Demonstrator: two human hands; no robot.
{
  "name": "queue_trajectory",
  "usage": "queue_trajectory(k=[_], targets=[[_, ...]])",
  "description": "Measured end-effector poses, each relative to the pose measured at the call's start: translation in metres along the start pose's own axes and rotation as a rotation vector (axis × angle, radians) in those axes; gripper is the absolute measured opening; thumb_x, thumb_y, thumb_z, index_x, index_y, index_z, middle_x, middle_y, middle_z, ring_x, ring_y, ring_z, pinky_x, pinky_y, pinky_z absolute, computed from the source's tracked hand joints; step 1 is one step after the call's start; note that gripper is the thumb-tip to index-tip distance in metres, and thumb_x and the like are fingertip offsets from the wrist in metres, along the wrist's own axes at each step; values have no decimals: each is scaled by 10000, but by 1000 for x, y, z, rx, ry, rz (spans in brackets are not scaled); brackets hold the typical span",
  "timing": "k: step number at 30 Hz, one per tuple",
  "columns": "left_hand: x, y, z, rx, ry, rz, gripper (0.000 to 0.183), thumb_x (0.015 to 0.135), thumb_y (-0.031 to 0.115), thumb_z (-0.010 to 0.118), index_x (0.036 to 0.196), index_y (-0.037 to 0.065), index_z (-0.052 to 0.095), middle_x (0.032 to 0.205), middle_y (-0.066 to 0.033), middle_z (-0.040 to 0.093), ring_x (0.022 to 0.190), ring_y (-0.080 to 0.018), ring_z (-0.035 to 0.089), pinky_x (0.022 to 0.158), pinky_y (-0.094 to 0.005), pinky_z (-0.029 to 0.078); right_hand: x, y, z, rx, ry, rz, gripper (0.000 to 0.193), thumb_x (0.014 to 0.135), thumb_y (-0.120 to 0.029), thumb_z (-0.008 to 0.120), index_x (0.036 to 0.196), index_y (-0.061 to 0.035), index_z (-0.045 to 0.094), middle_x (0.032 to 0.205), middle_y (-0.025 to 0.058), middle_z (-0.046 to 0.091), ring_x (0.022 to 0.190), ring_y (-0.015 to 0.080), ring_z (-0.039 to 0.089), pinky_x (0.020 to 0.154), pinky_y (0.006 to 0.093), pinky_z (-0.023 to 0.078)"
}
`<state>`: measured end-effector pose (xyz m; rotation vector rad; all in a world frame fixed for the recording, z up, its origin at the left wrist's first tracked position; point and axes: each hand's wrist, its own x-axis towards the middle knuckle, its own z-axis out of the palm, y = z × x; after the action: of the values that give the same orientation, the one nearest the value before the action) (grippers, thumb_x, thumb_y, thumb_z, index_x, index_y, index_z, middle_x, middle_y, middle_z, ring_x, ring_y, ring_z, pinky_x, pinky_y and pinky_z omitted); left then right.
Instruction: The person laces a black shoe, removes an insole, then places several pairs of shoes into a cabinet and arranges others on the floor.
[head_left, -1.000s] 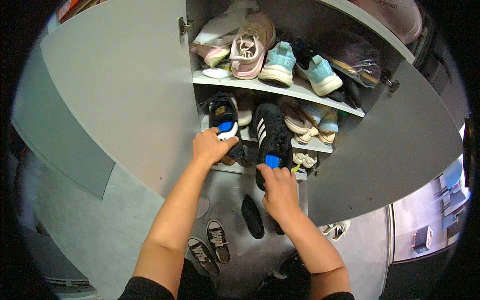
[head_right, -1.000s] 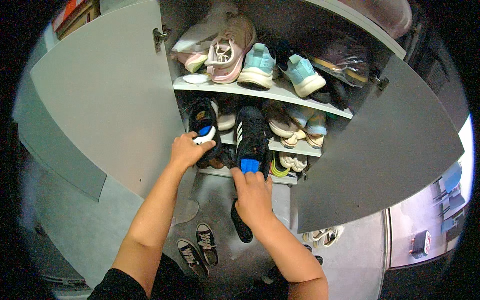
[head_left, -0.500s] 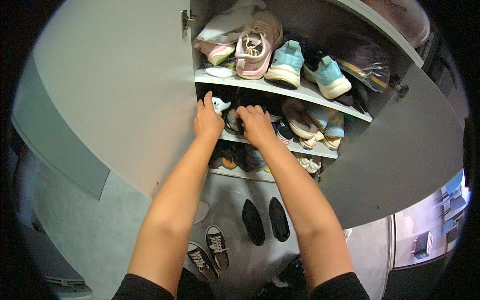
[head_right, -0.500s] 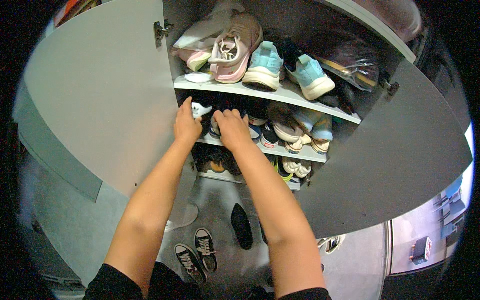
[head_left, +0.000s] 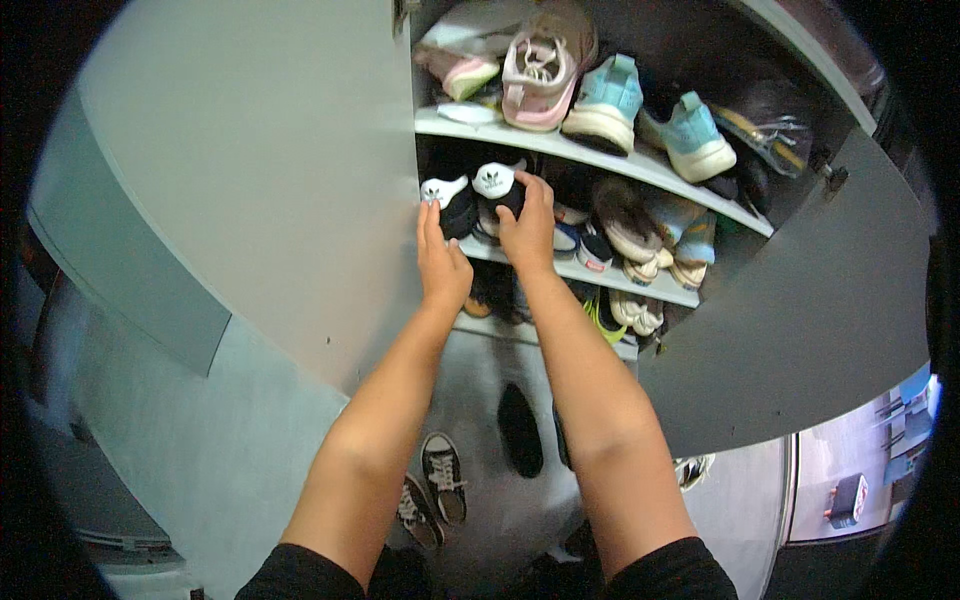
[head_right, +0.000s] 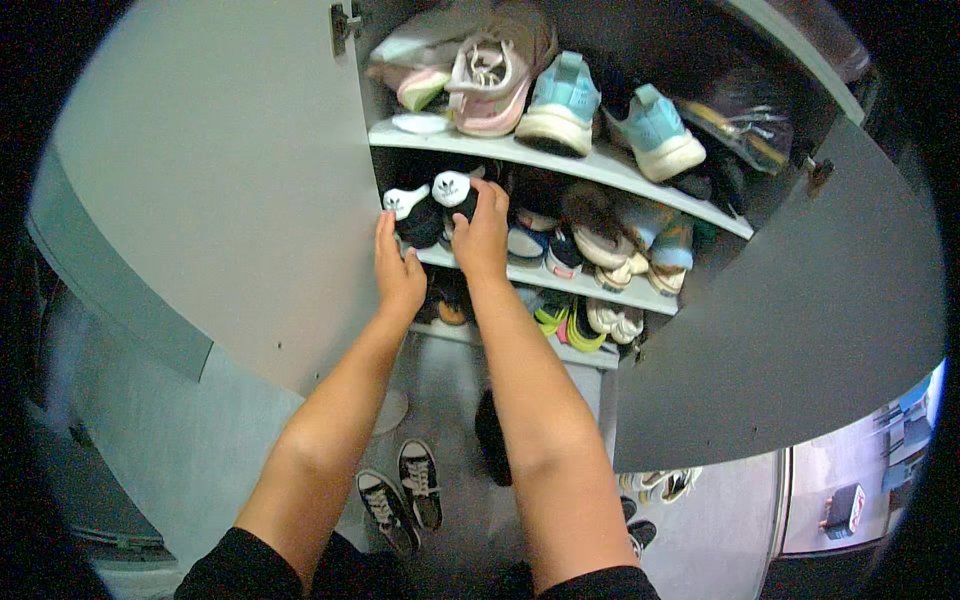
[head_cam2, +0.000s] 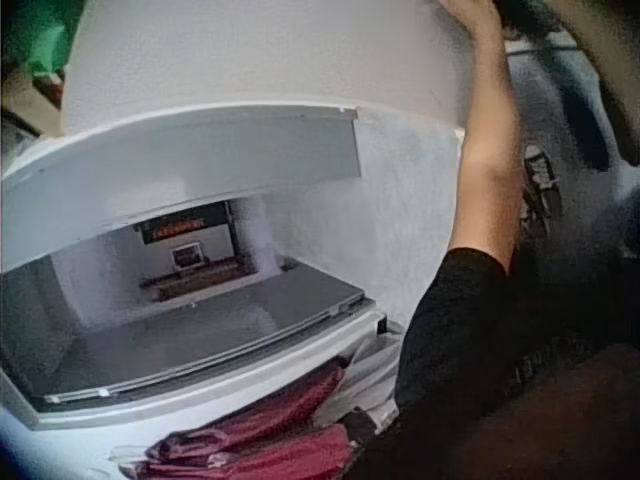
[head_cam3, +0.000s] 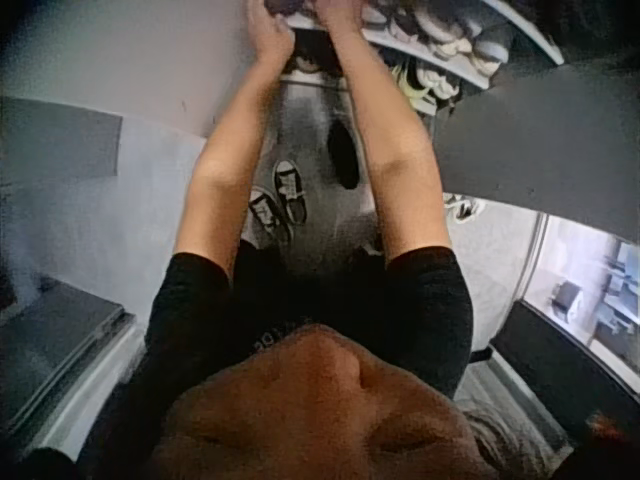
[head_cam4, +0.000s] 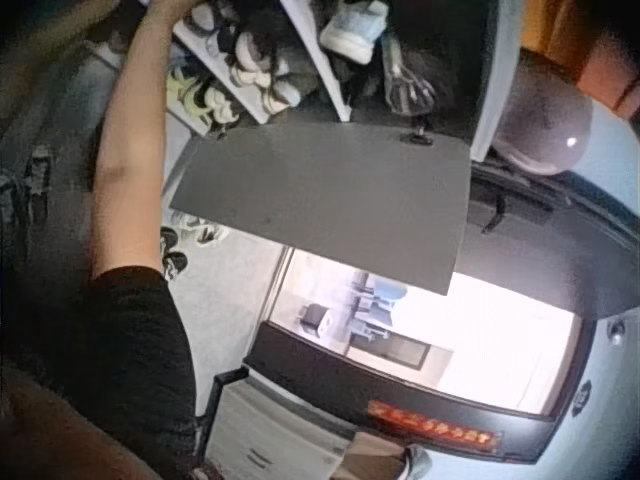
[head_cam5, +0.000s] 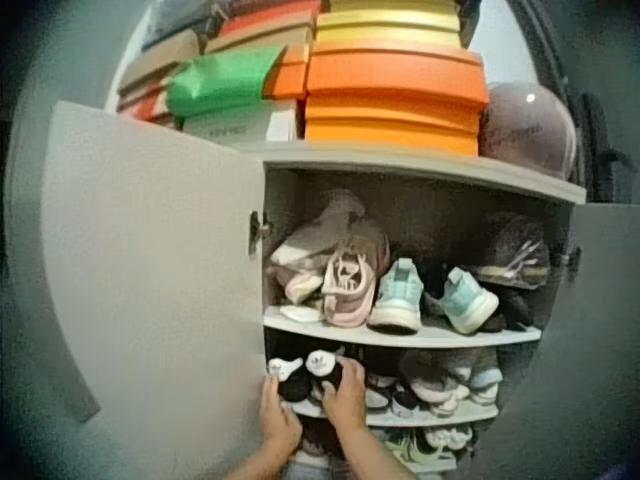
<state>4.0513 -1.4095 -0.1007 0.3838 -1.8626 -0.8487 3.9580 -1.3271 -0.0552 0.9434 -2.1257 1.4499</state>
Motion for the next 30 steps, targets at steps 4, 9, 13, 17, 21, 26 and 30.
queue_trajectory(k=[4, 9, 13, 17, 21, 26, 30], targets=[[-104, -15, -18, -102, 52, -190, 447, 876, 19, 442, 1311, -36, 357, 1322, -183, 411, 1237, -289, 407, 1040, -379, 305, -72, 14, -21, -78, 101, -114, 508, 777, -12, 572, 1267, -46, 441, 1303, 202, 440, 1196, 372, 425, 1016, 402, 332], [-344, -68, -91, 378, 43, -580, 352, 784, -23, 587, 1129, -22, 514, 1093, -201, 533, 1058, -351, 501, 926, -417, 364, -331, 64, 1, -216, -288, 84, 222, 843, -69, 549, 1059, -18, 557, 1057, 190, 571, 949, 373, 559, 853, 434, 445], [-462, -59, -157, 768, -379, -1100, 297, 775, 55, 629, 1046, -9, 524, 999, -189, 553, 1018, -345, 514, 806, -454, 432, -509, 46, -6, -226, -1312, 494, 337, 835, -197, 577, 1151, -94, 520, 1168, 185, 542, 1059, 364, 542, 874, 450, 456], [-496, -67, -157, 792, -546, -1440, 326, 809, 99, 599, 1103, 4, 495, 1058, -186, 525, 1031, -334, 515, 819, -452, 443, -600, 46, -11, -335, -1612, 460, 502, 864, -326, 544, 1314, -143, 418, 1308, 194, 462, 1157, 379, 491, 918, 474, 441], [-503, -79, -163, 764, -623, -1573, 357, 842, 143, 569, 1160, 17, 467, 1117, -183, 497, 1044, -323, 517, 833, -451, 453, -581, 52, -6, -337, -1789, 436, 514, 866, -346, 549, 1310, -117, 425, 1304, 187, 472, 1146, 371, 504, 911, 480, 445], [-497, -84, -151, 695, -597, -1631, 398, 884, 198, 531, 1232, 33, 431, 1191, -179, 462, 1060, -309, 518, 850, -449, 466, -504, 37, -12, -322, -1848, 394, 473, 857, -324, 571, 1234, -53, 479, 1237, 172, 522, 1085, 353, 548, 880, 479, 457], [-499, -85, -143, 388, -527, -1589, 290, 877, 124, 521, 1141, 22, 456, 1089, -163, 471, 940, -275, 518, 785, -423, 463, -452, 22, -35, -244, -1680, 337, 454, 843, -317, 598, 1164, -6, 521, 1180, 166, 559, 1038, 339, 578, 853, 475, 465]])
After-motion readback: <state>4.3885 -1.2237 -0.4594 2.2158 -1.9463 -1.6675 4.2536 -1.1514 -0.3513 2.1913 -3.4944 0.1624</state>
